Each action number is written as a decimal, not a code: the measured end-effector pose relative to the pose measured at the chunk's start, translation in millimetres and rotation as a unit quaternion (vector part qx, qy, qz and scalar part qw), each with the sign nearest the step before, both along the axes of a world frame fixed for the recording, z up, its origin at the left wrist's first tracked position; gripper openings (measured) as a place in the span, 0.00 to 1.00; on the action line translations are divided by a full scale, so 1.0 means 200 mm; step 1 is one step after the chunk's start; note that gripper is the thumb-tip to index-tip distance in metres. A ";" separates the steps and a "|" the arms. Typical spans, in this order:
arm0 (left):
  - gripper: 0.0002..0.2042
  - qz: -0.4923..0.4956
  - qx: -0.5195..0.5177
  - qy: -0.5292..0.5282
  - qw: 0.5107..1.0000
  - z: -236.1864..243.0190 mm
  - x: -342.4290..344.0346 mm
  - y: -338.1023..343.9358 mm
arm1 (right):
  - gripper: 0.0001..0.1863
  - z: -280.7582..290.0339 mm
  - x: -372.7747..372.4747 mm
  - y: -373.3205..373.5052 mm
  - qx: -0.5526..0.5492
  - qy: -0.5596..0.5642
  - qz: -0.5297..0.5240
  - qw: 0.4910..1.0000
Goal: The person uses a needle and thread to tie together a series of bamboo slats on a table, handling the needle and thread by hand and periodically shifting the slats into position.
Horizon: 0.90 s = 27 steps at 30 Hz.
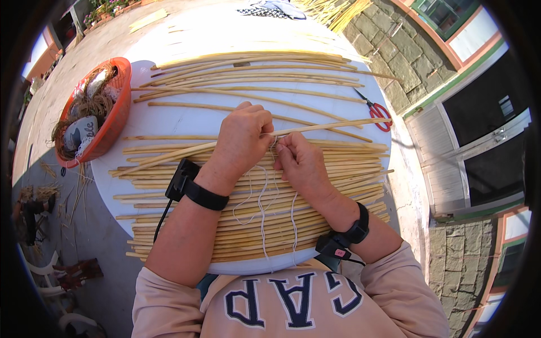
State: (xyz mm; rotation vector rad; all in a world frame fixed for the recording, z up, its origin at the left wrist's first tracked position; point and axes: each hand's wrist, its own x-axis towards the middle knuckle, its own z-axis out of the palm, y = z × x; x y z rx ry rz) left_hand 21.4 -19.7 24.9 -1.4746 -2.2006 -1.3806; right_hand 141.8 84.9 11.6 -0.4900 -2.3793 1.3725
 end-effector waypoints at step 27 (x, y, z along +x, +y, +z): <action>0.06 0.001 0.007 0.006 1.000 -0.02 0.00 0.01 | 0.05 0.00 0.00 0.01 -0.023 -0.007 0.006 1.000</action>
